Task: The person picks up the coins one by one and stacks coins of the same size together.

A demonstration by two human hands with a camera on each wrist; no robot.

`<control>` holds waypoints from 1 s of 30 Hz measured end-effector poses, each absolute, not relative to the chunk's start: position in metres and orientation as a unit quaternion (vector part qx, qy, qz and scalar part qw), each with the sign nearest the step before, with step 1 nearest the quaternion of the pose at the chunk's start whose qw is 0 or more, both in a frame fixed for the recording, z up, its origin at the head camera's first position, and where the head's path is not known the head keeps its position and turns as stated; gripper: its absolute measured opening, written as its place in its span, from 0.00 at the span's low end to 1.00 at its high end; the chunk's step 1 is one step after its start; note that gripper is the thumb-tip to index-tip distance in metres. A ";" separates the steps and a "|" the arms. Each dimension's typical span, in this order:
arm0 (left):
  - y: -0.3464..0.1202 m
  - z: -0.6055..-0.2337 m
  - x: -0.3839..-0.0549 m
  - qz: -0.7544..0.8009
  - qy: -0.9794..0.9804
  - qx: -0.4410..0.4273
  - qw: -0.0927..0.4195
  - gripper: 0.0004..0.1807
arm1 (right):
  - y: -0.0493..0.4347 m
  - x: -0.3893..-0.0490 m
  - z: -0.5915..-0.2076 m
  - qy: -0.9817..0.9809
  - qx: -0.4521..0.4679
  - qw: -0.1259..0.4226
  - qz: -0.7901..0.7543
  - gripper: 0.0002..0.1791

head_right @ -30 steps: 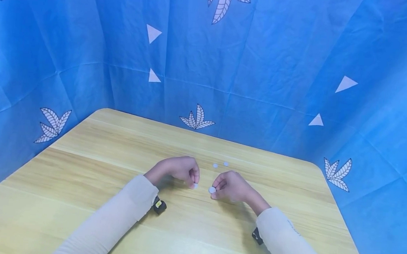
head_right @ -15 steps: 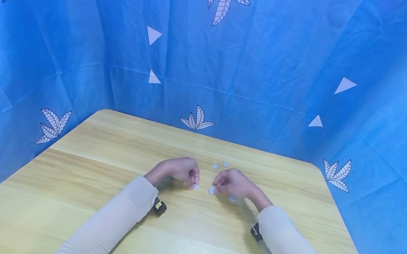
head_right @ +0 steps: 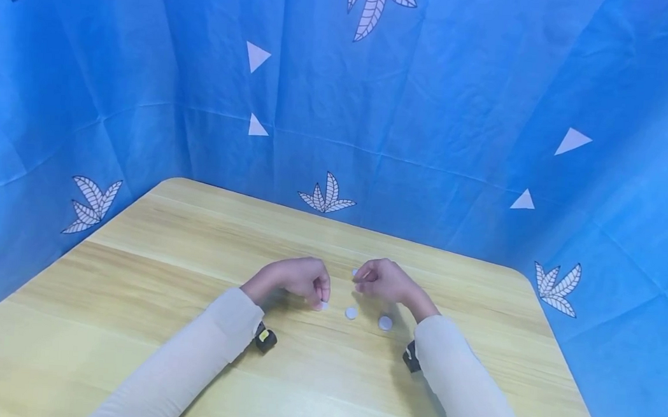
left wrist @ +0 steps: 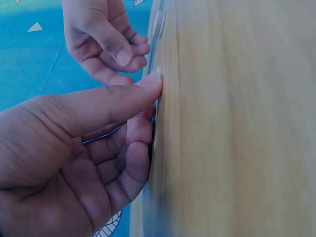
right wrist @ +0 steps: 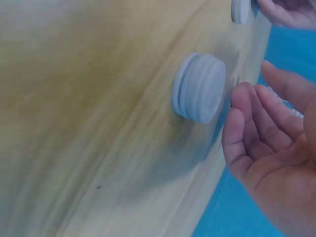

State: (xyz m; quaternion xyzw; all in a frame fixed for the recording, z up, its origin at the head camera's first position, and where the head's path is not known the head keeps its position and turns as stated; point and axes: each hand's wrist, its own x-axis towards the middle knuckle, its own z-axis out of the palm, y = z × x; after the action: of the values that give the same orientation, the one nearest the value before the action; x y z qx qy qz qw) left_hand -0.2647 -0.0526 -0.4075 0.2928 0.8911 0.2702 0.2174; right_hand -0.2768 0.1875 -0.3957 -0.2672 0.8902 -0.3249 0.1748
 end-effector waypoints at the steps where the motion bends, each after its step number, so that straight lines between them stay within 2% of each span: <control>1: -0.052 -0.408 -0.265 0.270 0.891 0.294 0.217 0.08 | 0.188 -0.279 -0.396 0.892 -0.264 0.171 -0.323 0.13; 16: -0.052 -0.405 -0.264 0.272 0.891 0.287 0.223 0.07 | 0.185 -0.303 -0.400 0.905 -0.168 0.186 -0.343 0.15; 30: -0.053 -0.405 -0.263 0.272 0.891 0.289 0.222 0.07 | 0.176 -0.310 -0.409 0.923 -0.160 0.141 -0.320 0.11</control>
State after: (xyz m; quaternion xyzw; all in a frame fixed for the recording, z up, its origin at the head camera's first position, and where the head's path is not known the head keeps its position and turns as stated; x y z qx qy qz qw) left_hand -0.2627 -0.0526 -0.4045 0.2887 0.8907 0.2718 0.2221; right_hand -0.3102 0.1763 -0.4093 -0.1598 0.9232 -0.3197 0.1414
